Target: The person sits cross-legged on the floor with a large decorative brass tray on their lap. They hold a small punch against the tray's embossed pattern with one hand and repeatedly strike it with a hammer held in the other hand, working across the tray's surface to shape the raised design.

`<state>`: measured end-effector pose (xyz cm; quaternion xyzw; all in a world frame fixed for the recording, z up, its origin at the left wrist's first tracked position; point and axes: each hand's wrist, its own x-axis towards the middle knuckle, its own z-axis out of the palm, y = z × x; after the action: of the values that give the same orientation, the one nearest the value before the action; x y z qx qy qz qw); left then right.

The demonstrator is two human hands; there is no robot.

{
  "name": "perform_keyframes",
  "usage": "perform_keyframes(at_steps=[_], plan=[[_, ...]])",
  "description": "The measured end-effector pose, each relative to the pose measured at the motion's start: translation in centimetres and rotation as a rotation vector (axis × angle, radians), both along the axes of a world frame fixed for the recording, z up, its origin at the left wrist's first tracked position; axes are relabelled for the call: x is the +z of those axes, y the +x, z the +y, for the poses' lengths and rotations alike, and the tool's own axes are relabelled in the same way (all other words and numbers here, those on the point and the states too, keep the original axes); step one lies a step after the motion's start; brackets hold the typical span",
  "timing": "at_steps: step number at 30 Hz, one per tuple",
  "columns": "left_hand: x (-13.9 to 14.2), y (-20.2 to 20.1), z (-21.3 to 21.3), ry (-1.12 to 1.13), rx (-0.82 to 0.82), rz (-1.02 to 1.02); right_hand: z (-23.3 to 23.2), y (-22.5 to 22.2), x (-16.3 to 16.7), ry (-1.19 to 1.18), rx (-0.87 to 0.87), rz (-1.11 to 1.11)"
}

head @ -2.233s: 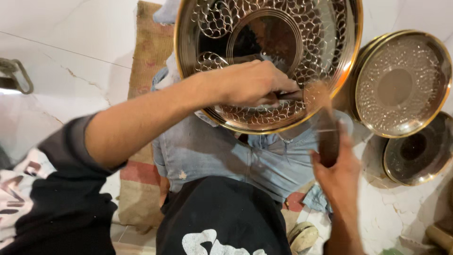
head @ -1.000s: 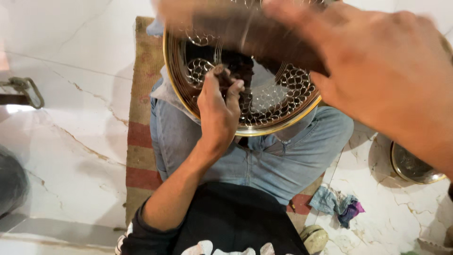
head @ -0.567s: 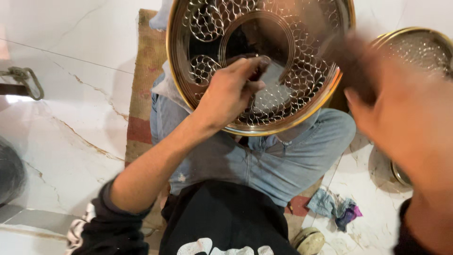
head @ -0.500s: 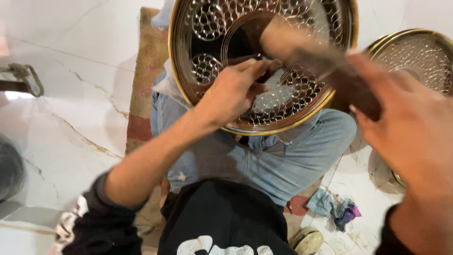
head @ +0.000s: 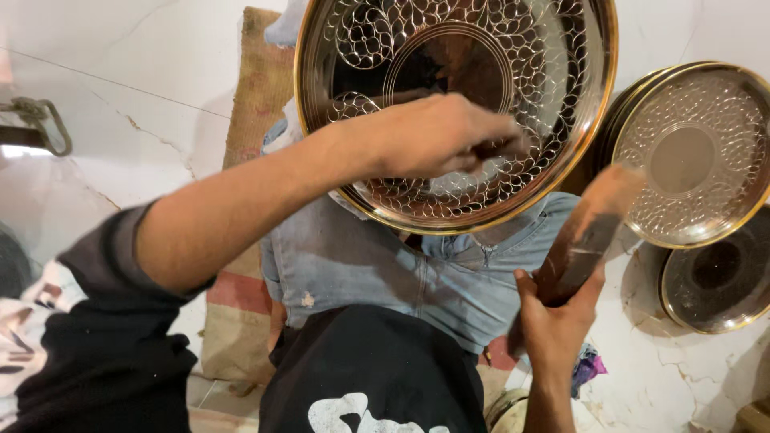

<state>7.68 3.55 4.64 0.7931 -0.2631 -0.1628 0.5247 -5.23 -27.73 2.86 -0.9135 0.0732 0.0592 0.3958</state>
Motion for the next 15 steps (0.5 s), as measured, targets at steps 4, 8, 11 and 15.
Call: perform_keyframes(at_steps=[4, 8, 11, 15], plan=[[0.5, 0.7, 0.5, 0.008, -0.187, -0.214, 0.5, -0.2, 0.1, 0.134, -0.077, 0.081], [1.2, 0.9, 0.1, 0.089, -0.238, -0.103, 0.8, -0.3, 0.0, 0.377, -0.114, -0.186], [1.5, 1.0, 0.0, 0.151, -0.261, -0.029, 0.6, -0.4, -1.0, 0.384, -0.18, -0.157], [0.9, 0.8, 0.3, 0.231, -0.275, -0.053, -0.1, 0.5, -1.8, 0.076, 0.015, -0.114]])
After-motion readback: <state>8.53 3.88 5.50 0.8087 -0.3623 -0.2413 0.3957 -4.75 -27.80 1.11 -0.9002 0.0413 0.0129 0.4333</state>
